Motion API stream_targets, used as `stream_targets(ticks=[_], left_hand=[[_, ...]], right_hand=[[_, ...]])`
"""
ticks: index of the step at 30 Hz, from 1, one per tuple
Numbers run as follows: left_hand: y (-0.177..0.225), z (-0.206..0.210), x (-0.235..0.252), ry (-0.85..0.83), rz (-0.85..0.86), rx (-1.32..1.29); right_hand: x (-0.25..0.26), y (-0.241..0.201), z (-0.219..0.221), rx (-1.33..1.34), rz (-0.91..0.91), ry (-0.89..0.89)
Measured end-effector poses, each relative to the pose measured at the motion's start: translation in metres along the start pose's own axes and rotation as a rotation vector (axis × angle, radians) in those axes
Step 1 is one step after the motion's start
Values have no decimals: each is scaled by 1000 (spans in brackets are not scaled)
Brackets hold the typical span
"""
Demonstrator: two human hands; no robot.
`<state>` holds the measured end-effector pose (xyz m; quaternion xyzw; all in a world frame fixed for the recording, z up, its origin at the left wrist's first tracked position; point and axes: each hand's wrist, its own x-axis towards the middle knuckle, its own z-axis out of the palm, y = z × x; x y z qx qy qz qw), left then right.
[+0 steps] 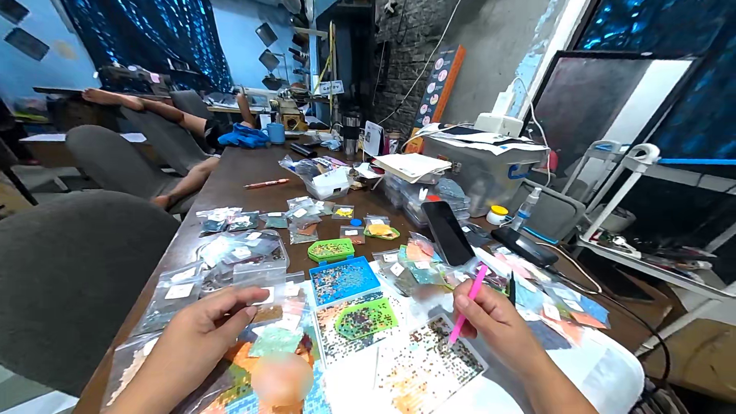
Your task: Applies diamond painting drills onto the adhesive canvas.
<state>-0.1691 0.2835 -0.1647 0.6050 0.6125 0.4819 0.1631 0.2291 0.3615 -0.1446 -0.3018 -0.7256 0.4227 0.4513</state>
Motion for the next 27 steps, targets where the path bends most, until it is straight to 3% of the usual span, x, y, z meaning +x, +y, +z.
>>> stream_targets(ticks=[4,9,27], left_hand=[[4,-3,-1,-27,-48,-13],[10,-6,-2,-68,-65,6],[10,-9,-2,-110,-73,23]], right_hand=[[0,5,-3,-105,-109,-31],[1,6,-6,-227,-98,22],[1,6,-5,-201,-151,10]])
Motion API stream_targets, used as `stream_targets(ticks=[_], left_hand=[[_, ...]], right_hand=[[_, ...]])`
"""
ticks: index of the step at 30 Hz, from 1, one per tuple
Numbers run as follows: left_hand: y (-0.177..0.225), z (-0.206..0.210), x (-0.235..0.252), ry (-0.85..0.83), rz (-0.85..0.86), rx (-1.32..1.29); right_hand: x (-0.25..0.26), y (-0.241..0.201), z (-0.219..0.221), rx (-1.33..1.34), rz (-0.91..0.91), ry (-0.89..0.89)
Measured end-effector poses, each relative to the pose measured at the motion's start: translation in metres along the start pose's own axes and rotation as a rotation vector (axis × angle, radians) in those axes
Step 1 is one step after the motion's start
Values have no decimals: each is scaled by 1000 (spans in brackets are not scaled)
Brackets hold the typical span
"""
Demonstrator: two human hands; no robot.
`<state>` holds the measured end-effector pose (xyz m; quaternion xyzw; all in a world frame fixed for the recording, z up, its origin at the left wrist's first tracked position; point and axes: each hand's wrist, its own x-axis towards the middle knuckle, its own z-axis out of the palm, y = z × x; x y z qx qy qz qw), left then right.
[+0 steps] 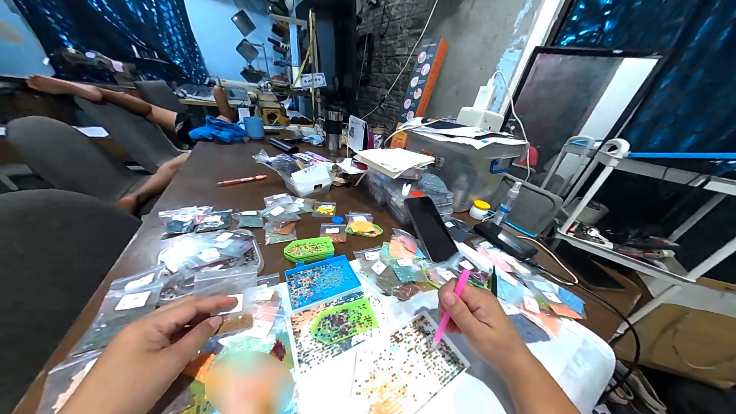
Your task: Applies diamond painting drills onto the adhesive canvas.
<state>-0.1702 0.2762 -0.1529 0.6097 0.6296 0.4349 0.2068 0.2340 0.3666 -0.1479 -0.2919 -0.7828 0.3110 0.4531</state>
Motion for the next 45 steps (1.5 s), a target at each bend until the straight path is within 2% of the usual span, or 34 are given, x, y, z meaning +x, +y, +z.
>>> stream_targets(ticks=[12,18,22,26,35,45], left_hand=[[2,1,0,-7,-2,-1],[4,0,0,-18,-8,4],[3,1,0,-18,3,2],[2,2,0,-11,22,-5],[3,3,0,-9,24,-8],[2,4,0,-1,34,1]], right_hand=[[2,2,1,-140,36,156],[2,-1,0,-121,63,192],[-1,-5,-3,4,67,73],[-2,-3,-5,96,-48,-102],[1,6,0,-142,-27,168],[2,10,1,-166,-3,149]])
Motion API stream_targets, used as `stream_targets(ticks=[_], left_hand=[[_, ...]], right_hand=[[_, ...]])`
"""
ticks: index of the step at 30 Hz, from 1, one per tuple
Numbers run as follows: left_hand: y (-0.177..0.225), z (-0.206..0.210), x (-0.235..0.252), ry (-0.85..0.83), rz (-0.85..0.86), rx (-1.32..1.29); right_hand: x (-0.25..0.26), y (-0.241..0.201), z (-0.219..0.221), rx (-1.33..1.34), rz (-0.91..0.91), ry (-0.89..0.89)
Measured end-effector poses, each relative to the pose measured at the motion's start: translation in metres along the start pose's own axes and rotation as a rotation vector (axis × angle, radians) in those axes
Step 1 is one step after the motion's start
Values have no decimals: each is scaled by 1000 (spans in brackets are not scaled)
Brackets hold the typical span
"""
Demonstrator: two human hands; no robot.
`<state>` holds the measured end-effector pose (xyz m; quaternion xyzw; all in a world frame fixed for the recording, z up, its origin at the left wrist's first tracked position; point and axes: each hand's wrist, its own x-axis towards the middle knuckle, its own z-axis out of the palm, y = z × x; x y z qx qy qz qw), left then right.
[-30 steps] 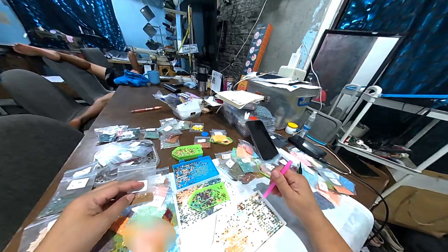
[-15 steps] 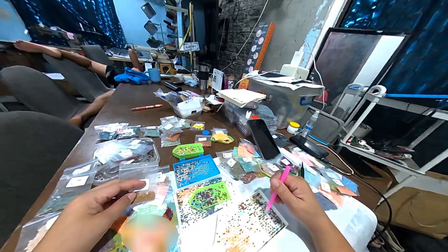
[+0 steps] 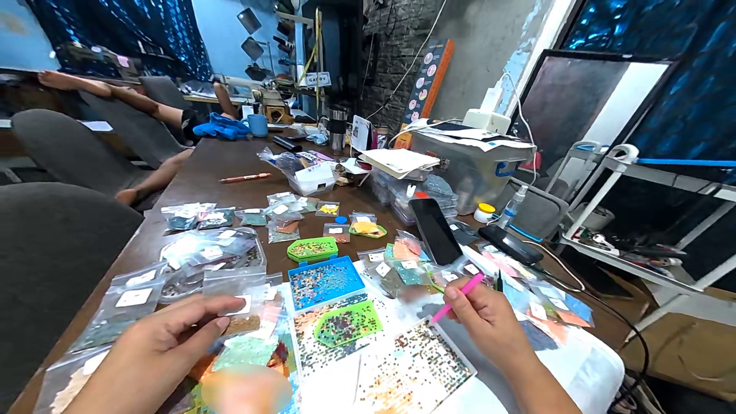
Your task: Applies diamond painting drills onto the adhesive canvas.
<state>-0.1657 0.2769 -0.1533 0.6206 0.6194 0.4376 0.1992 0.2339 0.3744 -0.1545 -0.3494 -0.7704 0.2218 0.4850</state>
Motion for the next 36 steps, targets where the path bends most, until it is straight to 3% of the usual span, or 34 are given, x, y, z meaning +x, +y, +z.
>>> stream_targets(ticks=[8,15,21,26,36], left_hand=[[-1,2,0,17,14,4],[0,2,0,14,11,7],[-1,2,0,23,17,9],[-1,2,0,22,12,14],[-4,3,0,31,23,2]], right_hand=[[-1,-4,-1,104,-25,-76],[0,-1,-1,-19,-15,30],[-1,-3,-2,82,-46,-65],[1,-3,-2,35,-23,26],[0,-4,-2,168,-48,-104]])
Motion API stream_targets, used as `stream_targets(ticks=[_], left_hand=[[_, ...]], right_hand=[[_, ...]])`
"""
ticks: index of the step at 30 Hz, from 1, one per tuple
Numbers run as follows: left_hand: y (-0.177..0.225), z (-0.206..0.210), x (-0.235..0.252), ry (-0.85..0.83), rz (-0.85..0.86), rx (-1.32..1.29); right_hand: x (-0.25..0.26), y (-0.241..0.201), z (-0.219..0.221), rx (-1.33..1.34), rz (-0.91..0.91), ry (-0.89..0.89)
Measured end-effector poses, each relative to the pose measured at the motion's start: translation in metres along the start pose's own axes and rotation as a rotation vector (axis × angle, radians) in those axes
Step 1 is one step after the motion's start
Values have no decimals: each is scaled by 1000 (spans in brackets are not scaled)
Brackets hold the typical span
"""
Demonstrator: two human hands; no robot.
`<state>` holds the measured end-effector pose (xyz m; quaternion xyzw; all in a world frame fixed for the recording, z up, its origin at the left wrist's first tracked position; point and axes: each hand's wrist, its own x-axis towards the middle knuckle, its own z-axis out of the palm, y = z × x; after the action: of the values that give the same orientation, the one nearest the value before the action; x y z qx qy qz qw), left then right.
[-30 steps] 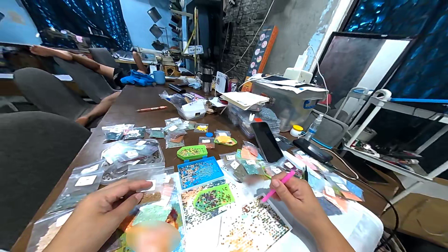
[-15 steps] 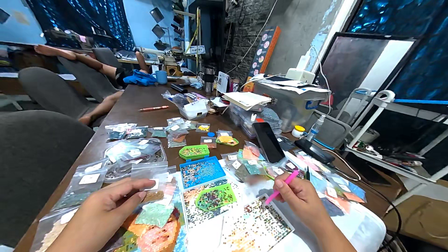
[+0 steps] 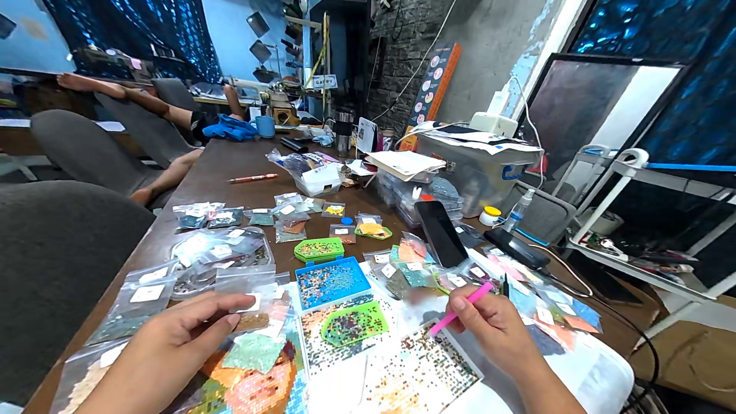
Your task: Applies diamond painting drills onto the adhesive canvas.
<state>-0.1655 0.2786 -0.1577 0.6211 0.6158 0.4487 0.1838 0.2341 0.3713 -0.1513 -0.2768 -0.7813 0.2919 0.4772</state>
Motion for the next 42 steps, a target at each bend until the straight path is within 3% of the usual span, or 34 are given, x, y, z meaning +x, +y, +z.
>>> stream_targets(ticks=[8,14,17,23,30,36,42], left_hand=[[4,-1,-1,-11,-16,6],[3,-1,0,-3,-2,-1],[0,0,1,4,4,2],[-2,2,1,26,15,3],[-3,4,1,45,32,1],[-3,3,1,45,36,4],[-2,2,1,30,38,9]], right_hand=[[-1,0,0,13,14,-70],[0,1,-2,-186,37,134],[0,3,-2,-256,41,154],[0,1,-1,-54,-1,22],[0,3,-1,-138,32,122],[-1,1,-1,45,20,-78],[-1,-1,-2,63,45,-28]])
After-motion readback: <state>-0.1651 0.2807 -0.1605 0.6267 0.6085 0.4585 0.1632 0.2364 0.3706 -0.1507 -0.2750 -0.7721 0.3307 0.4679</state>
